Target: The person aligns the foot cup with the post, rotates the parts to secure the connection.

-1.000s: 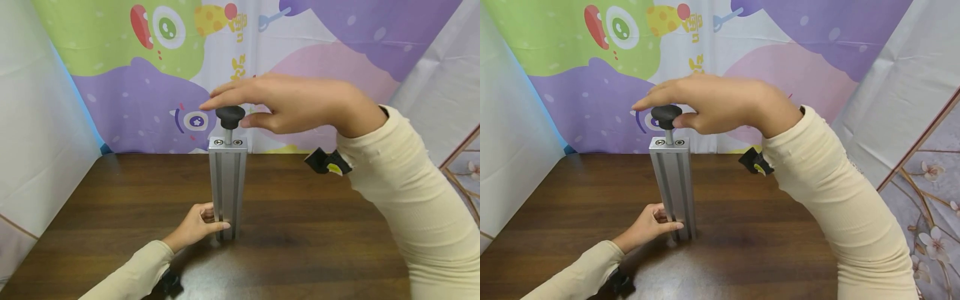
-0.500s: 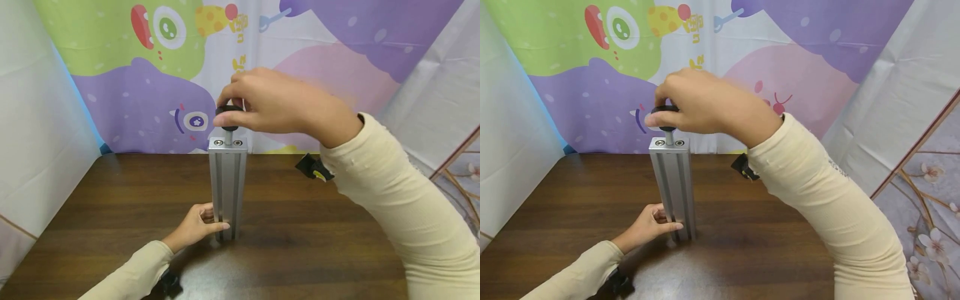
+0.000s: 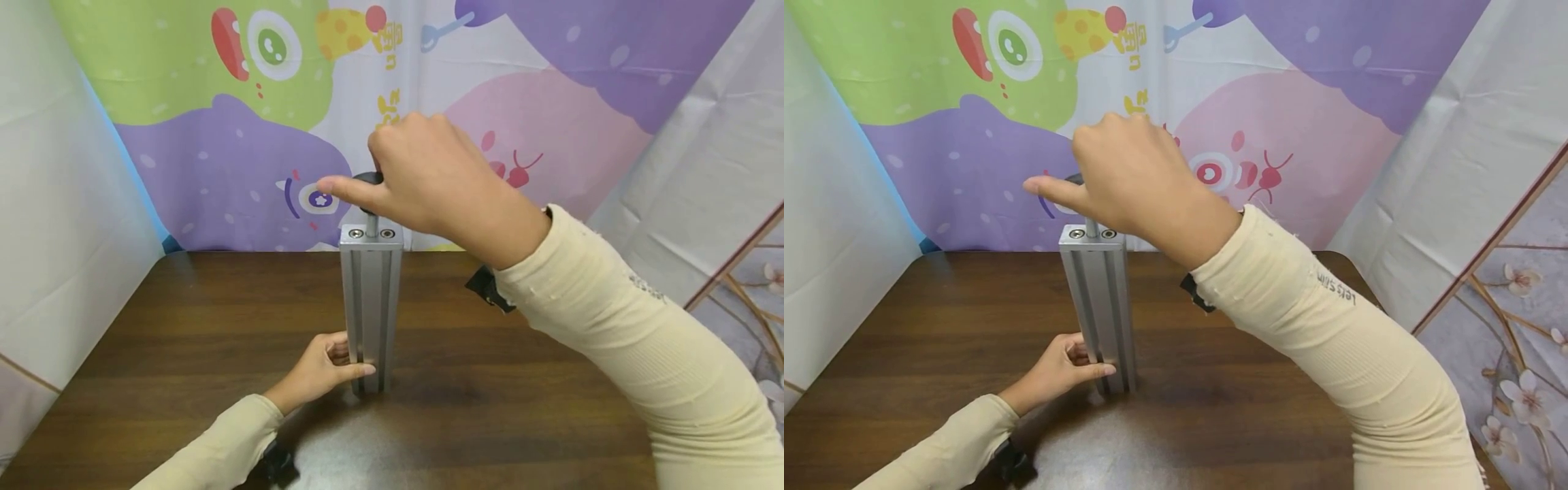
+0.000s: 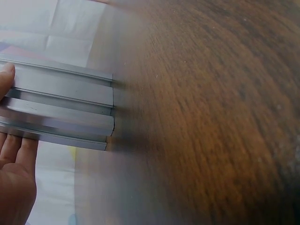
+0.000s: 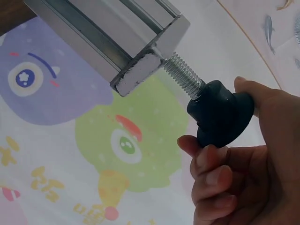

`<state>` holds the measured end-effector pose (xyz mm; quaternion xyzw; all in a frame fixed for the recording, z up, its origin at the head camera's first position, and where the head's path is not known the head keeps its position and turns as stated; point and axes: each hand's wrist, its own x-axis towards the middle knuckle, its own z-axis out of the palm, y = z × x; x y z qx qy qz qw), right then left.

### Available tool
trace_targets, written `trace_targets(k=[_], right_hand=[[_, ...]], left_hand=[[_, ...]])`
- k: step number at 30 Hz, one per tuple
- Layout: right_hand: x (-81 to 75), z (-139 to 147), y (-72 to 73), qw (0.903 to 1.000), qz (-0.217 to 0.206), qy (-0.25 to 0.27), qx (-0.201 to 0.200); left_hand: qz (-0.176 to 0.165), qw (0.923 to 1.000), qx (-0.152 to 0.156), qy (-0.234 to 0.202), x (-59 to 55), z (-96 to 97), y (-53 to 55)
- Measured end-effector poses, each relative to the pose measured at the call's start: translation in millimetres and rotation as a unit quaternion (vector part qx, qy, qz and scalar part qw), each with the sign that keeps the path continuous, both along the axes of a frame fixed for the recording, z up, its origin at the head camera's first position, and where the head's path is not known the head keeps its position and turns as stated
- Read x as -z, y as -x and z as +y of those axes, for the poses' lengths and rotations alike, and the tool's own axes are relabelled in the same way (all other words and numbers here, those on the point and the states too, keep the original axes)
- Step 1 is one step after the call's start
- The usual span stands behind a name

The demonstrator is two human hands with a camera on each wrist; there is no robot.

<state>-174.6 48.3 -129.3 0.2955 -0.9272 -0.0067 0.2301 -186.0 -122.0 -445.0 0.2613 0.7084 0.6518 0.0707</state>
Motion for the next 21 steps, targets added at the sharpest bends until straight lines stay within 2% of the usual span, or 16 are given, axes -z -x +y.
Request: trace_targets(k=[4, 7, 9, 11, 13, 14, 16, 21], right_hand=[[-0.8, 5, 0.8, 0.999, -0.038, 0.005, -0.025], [-6.1, 14, 3.3, 0.991, -0.103, -0.019, -0.084], [-10.7, 23, 6.5, 0.9774, -0.145, -0.054, -0.144], [-14.4, 31, 10.9, 0.9587, -0.174, -0.085, -0.208], [-17.0, 38, 15.0, 0.9417, -0.185, -0.105, -0.261], [-18.2, 40, 16.7, 0.9364, -0.183, -0.109, -0.279], [-20.3, 42, 19.3, 0.9314, -0.178, -0.11, -0.298], [-23.8, 41, 20.0, 0.9306, -0.177, -0.115, -0.299]], left_hand=[[0.0, 1.0, 0.0, 0.0, 0.9, 0.2, 0.1], [0.001, 1.0, -0.002, -0.001, 1.7, 0.4, 0.6], [0.002, 1.0, -0.003, -0.001, 1.9, 0.5, 0.9], [0.003, 1.0, -0.003, -0.001, 2.0, 0.7, 1.2], [0.004, 1.0, -0.004, -0.001, 1.8, 0.8, 1.4], [0.005, 1.0, -0.004, -0.001, 1.7, 0.8, 1.5], [0.006, 1.0, -0.003, -0.003, 1.6, 0.9, 1.7], [0.002, 1.0, -0.004, -0.003, 1.7, 1.3, 2.3]])
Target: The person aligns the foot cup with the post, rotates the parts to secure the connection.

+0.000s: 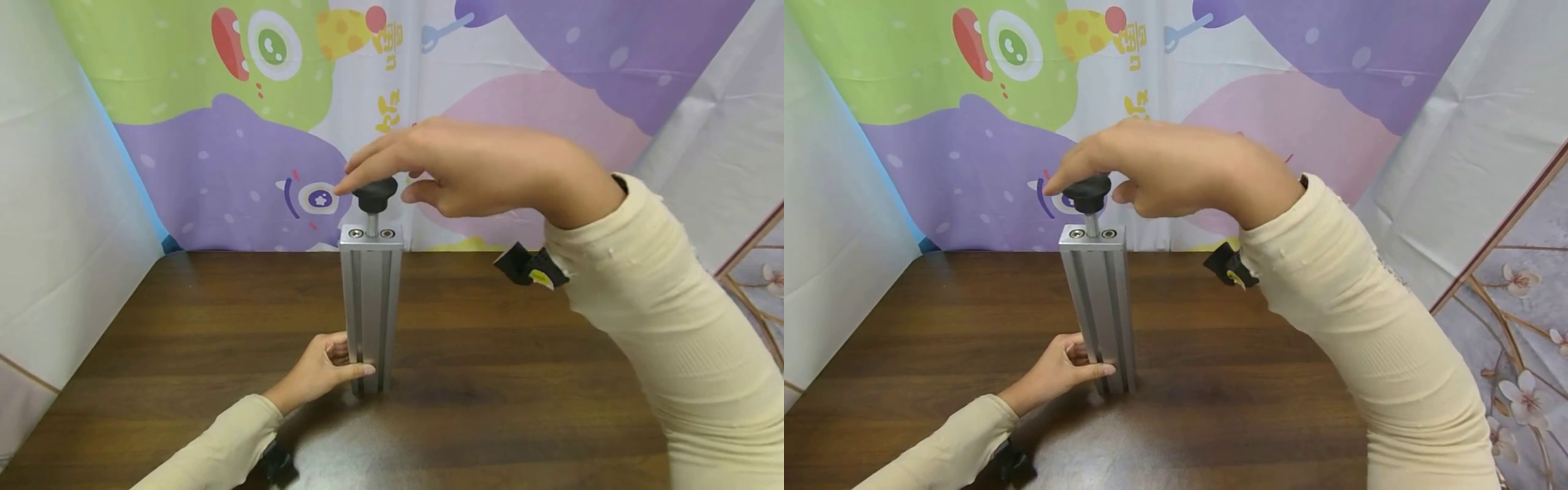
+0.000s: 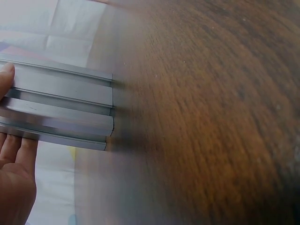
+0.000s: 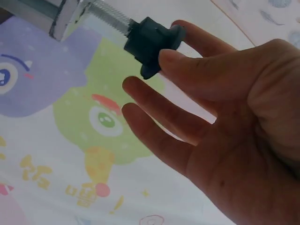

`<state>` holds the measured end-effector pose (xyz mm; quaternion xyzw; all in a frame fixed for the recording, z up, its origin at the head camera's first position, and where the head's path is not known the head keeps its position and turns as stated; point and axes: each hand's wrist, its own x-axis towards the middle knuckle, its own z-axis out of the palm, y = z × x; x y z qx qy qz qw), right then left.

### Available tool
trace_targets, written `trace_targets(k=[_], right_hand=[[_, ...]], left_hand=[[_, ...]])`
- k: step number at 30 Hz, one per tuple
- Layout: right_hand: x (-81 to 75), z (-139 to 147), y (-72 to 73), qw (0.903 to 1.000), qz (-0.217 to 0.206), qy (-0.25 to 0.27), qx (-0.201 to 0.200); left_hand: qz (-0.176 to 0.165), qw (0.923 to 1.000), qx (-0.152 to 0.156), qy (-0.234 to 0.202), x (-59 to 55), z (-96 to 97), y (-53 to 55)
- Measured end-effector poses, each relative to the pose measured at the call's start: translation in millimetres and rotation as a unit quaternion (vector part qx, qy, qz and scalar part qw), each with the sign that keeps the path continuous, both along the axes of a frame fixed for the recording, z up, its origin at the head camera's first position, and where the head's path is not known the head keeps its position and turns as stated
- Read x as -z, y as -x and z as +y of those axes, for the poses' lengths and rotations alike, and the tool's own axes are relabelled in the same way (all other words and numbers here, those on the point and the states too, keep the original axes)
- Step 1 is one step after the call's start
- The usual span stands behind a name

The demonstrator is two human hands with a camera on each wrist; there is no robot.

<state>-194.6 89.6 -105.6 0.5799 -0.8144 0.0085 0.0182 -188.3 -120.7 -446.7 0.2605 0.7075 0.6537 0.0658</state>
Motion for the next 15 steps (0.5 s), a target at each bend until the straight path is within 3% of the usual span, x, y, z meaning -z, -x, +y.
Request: trace_targets(k=[5, 9, 11, 15], right_hand=[[0.7, -3, -2.3, 0.9997, -0.006, 0.02, 0.015], [3.8, -11, -5.6, 0.9954, 0.028, 0.038, 0.083], [7.8, -18, -9.1, 0.9862, 0.073, 0.051, 0.139], [18.9, -32, -15.9, 0.9487, 0.177, 0.082, 0.249]], left_hand=[[-0.004, 0.9999, -0.005, 0.009, -0.7, -0.3, -0.5], [-0.001, 0.9999, -0.008, 0.011, -1.9, -0.2, -0.7], [0.0, 0.9999, -0.006, 0.009, -2.8, -0.2, -1.0], [0.002, 0.9999, -0.005, 0.009, -3.4, -0.3, -1.3]])
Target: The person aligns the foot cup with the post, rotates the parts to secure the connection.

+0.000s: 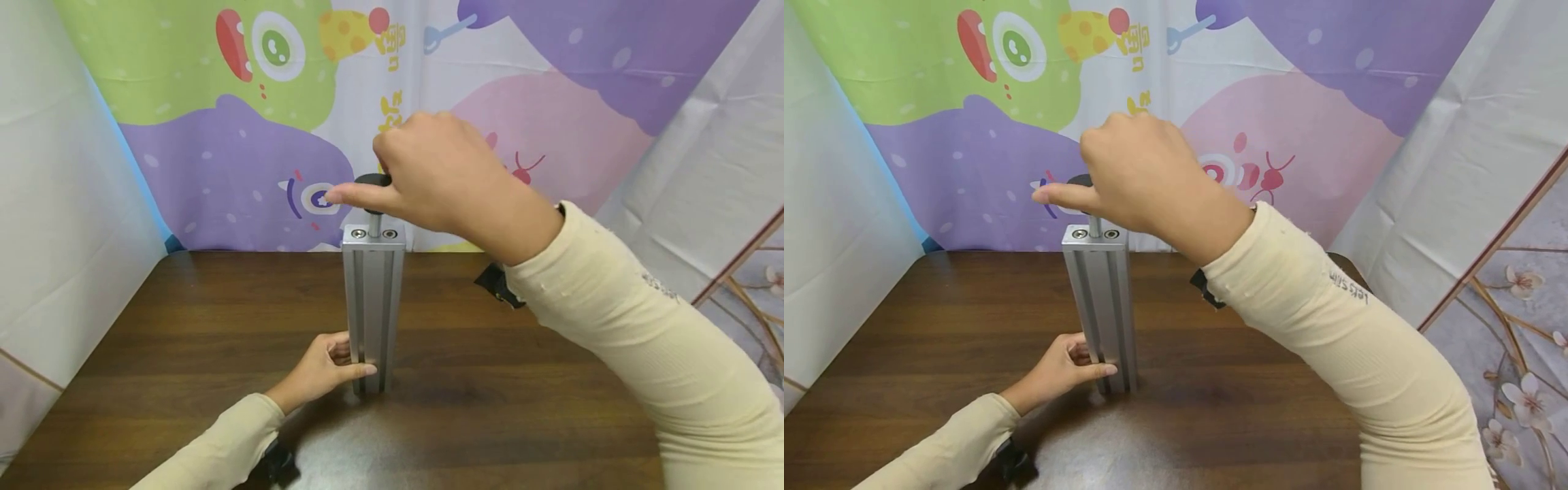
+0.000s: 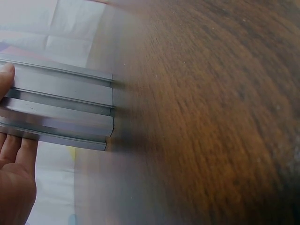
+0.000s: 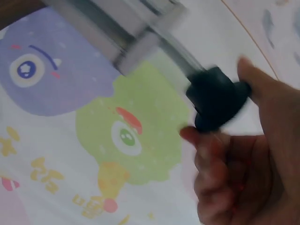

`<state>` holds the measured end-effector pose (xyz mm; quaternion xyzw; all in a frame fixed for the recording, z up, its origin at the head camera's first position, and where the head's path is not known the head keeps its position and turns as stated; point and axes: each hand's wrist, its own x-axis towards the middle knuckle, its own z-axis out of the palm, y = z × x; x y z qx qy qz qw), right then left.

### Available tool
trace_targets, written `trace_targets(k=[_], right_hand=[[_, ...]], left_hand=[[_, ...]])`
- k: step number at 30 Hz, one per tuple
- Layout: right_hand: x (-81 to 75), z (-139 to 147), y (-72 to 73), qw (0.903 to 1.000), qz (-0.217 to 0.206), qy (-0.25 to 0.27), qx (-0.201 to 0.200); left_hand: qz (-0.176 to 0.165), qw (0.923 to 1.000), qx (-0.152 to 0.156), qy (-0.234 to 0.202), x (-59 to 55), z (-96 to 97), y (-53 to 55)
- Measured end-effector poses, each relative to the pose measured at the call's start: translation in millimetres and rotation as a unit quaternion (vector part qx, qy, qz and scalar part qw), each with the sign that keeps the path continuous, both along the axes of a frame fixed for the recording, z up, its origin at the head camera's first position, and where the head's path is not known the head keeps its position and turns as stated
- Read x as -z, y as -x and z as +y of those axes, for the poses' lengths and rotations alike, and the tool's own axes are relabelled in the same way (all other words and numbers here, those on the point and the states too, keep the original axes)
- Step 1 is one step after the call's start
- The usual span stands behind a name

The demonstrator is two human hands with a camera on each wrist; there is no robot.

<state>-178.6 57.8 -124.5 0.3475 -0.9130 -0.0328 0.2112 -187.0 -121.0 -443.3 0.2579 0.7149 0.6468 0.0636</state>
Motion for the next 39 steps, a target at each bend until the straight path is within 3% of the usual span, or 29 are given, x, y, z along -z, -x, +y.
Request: trace_targets(k=[3, 10, 13, 16, 19, 22, 26, 30, 34, 39], right_hand=[[5.5, -4, -1.2, 0.9982, 0.041, 0.013, 0.041], [8.1, -6, -1.4, 0.9974, 0.037, 0.028, 0.054], [6.6, -4, -2.2, 0.9981, 0.008, 0.037, 0.05], [1.3, 2, -2.4, 0.9967, -0.057, 0.045, 0.036], [-7.6, 12, 1.4, 0.9893, -0.142, 0.031, -0.012], [-15.1, 24, 8.3, 0.9727, -0.21, 0.0, -0.098], [-18.5, 36, 15.8, 0.9479, -0.234, -0.035, -0.213], [-18.8, 36, 19.2, 0.9368, -0.216, -0.05, -0.271], [-19.0, 32, 18.7, 0.941, -0.199, -0.051, -0.269], [-18.2, 25, 14.2, 0.9587, -0.171, -0.044, -0.223]], left_hand=[[0.002, 1.0, 0.001, 0.003, 0.4, -0.3, 0.1], [0.0, 1.0, 0.001, 0.004, 0.6, -1.3, -0.1], [-0.002, 1.0, 0.001, 0.007, 1.0, -1.4, 0.2], [-0.005, 0.9999, 0.0, 0.01, 1.2, -1.5, 0.2], [-0.001, 0.9999, 0.0, 0.011, 1.5, -1.2, 0.5], [0.001, 0.9999, 0.0, 0.011, 1.6, -1.0, 0.8], [0.001, 1.0, 0.002, 0.006, 1.8, -1.2, 0.7], [0.002, 1.0, 0.004, 0.001, 1.8, -1.0, 0.5], [0.003, 1.0, 0.003, -0.001, 1.7, -0.6, 0.3], [-0.003, 1.0, 0.001, 0.002, 1.4, -1.3, 0.0]])
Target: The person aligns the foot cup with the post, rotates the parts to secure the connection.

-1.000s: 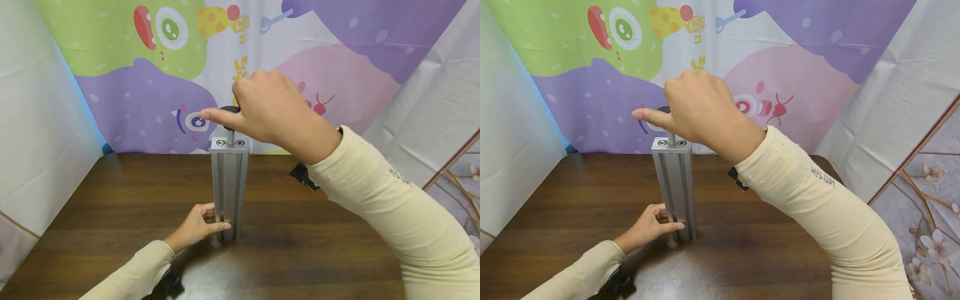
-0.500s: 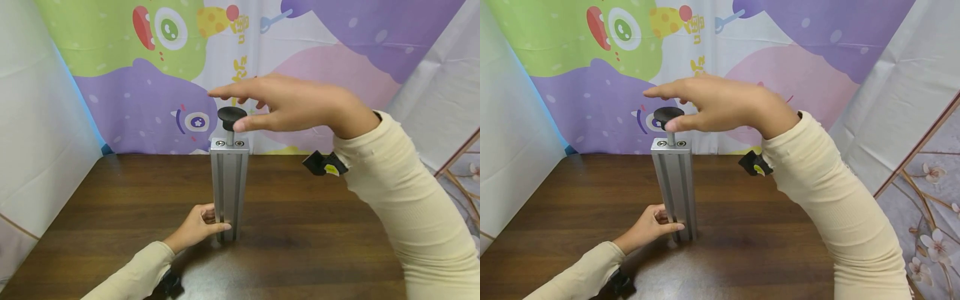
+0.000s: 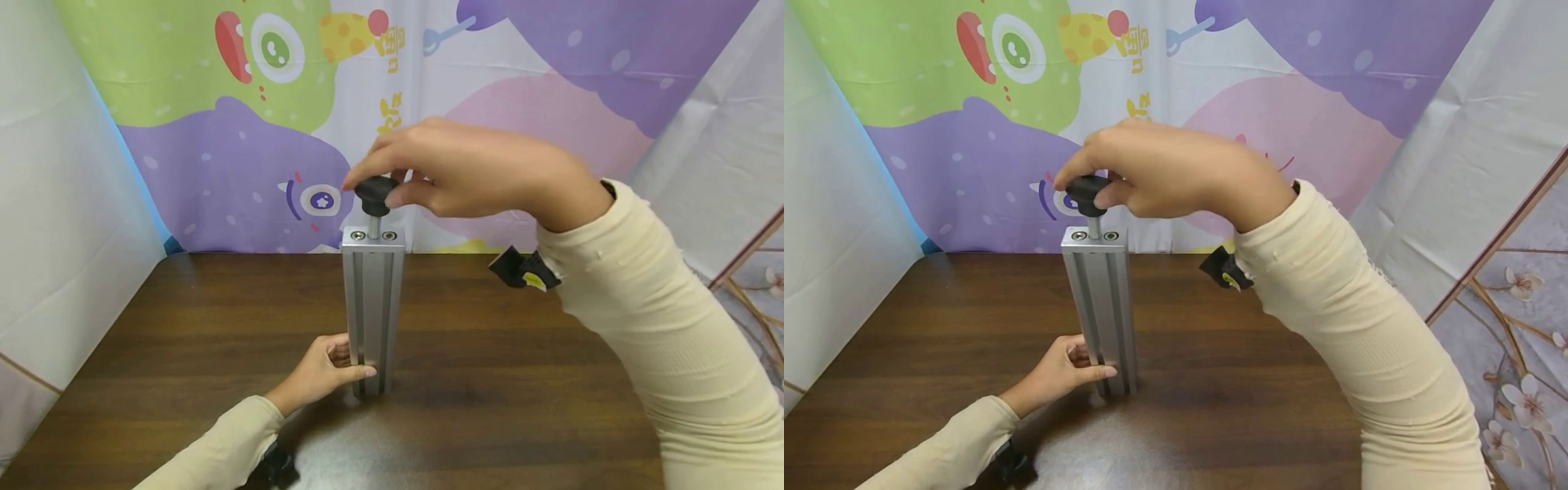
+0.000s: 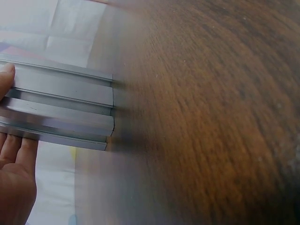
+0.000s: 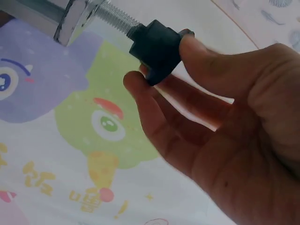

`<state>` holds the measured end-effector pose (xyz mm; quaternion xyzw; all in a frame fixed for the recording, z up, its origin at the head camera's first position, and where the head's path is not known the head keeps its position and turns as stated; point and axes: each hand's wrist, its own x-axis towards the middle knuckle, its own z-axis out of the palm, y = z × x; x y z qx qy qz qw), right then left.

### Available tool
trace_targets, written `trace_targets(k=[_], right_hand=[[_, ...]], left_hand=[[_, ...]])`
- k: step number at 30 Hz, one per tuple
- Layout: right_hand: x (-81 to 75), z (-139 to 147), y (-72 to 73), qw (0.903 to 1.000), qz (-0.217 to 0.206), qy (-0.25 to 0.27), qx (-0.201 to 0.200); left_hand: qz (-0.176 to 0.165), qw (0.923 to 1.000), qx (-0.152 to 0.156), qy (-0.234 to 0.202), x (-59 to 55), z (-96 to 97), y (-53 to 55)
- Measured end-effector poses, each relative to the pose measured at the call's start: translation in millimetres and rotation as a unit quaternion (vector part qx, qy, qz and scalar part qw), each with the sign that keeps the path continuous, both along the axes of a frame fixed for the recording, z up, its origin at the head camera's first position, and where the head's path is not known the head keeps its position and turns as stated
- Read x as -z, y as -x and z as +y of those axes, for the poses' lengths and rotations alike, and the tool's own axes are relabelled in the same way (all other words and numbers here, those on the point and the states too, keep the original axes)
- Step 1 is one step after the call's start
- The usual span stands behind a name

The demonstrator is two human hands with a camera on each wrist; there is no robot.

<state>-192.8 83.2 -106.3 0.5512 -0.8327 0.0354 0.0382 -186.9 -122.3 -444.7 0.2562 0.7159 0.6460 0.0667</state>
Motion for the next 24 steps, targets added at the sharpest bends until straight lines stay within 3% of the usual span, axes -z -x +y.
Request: trace_targets(k=[4, 8, 11, 14, 19, 22, 24], right_hand=[[4.4, -11, -7.5, 0.9942, 0.043, 0.019, 0.097], [13.3, -25, -14.9, 0.9702, 0.116, 0.049, 0.207], [18.6, -31, -16.8, 0.9538, 0.15, 0.066, 0.252], [21.5, -31, -16.5, 0.9465, 0.16, 0.075, 0.27], [24.7, -30, -15.6, 0.9454, 0.167, 0.093, 0.264], [24.3, -28, -16.4, 0.9495, 0.149, 0.095, 0.26], [21.3, -25, -16.6, 0.9582, 0.116, 0.086, 0.247]], left_hand=[[-0.002, 1.0, -0.001, 0.001, 0.3, 0.4, 0.2], [-0.004, 1.0, -0.001, -0.001, 0.5, 0.6, 0.4], [-0.005, 1.0, 0.001, -0.003, 0.6, 0.6, 0.2], [-0.006, 1.0, 0.002, -0.004, 0.5, 0.5, -0.1], [-0.003, 1.0, 0.001, -0.004, -0.7, 0.9, -0.5], [-0.002, 1.0, -0.001, -0.005, -1.0, 1.4, -0.5], [-0.001, 1.0, 0.0, -0.004, -0.6, 1.4, -0.2]])
